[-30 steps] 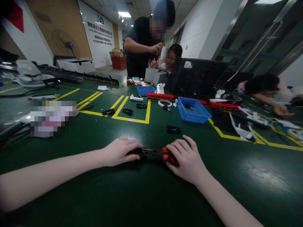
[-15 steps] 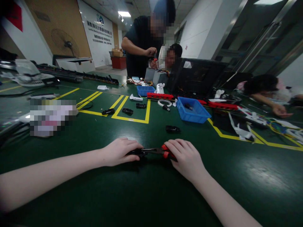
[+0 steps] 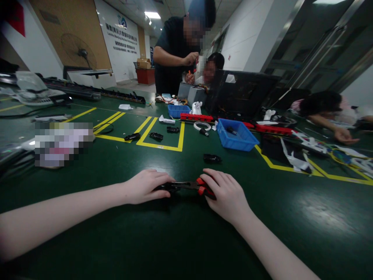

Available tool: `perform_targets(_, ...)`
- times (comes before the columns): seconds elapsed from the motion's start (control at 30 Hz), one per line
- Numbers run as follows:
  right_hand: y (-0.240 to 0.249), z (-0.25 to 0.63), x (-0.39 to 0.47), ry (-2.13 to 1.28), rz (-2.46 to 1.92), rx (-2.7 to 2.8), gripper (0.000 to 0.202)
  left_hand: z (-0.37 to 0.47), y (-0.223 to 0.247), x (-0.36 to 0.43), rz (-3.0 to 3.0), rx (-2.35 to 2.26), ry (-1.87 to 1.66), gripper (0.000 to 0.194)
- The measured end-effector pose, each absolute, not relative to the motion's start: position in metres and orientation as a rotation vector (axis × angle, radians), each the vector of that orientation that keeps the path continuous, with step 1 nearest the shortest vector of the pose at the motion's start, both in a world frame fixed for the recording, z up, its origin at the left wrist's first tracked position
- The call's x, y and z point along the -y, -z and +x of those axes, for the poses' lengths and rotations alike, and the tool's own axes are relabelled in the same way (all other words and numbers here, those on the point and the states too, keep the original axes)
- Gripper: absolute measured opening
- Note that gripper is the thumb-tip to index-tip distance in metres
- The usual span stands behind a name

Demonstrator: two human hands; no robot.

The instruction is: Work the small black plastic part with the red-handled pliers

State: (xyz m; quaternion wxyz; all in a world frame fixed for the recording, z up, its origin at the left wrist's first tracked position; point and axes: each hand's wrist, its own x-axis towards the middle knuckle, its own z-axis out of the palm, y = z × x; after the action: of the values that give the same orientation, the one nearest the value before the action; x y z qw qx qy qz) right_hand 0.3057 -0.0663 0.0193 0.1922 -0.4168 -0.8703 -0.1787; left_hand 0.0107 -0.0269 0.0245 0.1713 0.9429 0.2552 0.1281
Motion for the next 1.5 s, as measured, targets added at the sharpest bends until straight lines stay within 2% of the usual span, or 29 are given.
perform_targets(0.27, -0.015, 0.306, 0.066, 0.418, -1.195, 2.461, 0.036, 0.011, -0.025, 0.028, 2.669, -0.766, -0.363, 0.036)
perform_targets(0.67, -0.013, 0.310, 0.064, 0.481, -1.157, 2.498, 0.057, 0.010, -0.025, 0.025, 2.652, -0.750, -0.361, 0.048)
perform_targets(1.03, -0.004, 0.317, 0.051, 0.473, -0.989, 2.481, 0.032, 0.008, -0.021, 0.021, 2.644, -0.752, -0.438, 0.049)
perform_targets(1.5, -0.008, 0.316, 0.052, 0.427, -1.029, 2.506, 0.030, 0.007, -0.023, 0.018, 2.654, -0.735, -0.385, 0.044)
